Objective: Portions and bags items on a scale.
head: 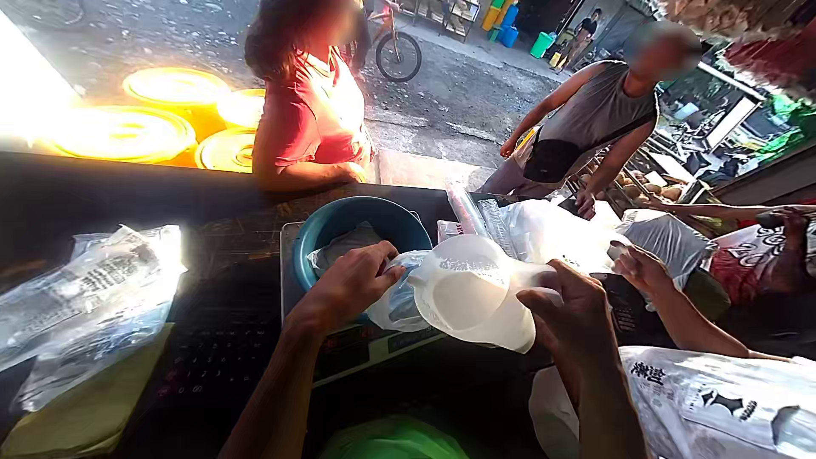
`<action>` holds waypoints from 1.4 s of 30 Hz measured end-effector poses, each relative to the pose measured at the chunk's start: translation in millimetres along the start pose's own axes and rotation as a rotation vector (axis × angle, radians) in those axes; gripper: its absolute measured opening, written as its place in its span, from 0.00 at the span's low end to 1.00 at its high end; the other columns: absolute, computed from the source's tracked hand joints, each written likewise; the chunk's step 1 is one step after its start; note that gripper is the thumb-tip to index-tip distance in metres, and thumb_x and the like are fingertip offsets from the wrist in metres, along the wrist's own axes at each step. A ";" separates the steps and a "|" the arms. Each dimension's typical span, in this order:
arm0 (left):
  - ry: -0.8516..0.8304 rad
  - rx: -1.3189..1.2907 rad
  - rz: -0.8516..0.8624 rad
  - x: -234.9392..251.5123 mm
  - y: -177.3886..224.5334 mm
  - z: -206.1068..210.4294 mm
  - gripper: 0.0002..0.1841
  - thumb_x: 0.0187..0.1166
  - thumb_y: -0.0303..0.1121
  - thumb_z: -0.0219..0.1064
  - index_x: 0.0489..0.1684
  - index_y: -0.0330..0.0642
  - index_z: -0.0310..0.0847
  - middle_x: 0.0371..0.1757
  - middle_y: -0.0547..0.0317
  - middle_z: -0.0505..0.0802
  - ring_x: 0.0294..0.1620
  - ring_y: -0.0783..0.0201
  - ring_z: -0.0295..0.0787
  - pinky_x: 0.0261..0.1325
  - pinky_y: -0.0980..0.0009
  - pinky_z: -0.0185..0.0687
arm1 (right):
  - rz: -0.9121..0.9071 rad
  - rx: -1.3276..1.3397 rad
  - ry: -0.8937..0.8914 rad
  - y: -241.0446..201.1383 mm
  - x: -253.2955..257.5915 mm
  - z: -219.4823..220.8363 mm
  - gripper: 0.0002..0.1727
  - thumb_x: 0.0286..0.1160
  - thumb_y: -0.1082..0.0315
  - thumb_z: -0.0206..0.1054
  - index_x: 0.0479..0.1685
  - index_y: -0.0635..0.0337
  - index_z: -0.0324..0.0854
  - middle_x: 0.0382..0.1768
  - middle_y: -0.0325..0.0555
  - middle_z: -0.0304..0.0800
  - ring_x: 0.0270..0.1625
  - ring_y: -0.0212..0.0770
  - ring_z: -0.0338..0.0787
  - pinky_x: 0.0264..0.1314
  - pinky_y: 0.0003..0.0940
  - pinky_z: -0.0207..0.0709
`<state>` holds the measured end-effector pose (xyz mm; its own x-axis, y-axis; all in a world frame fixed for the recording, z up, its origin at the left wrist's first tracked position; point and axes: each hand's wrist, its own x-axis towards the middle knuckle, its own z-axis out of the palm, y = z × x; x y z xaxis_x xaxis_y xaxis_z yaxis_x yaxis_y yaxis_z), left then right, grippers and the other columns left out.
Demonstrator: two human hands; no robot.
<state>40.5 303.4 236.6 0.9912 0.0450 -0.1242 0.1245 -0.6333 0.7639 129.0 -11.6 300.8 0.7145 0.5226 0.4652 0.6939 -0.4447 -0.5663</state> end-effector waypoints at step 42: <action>0.109 -0.060 0.116 0.6 -18.6 2.1 0.13 0.86 0.46 0.64 0.53 0.47 0.85 0.36 0.59 0.89 0.35 0.61 0.85 0.42 0.55 0.83 | 0.049 -0.011 0.055 -22.9 -3.3 -9.0 0.16 0.69 0.40 0.73 0.34 0.41 0.88 0.34 0.15 0.91 0.35 0.14 0.86 0.41 0.19 0.83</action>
<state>38.6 313.6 221.0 0.9976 0.0595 0.0341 0.0078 -0.5922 0.8058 111.5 -9.6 318.3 0.7512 0.4592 0.4742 0.6589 -0.4771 -0.5816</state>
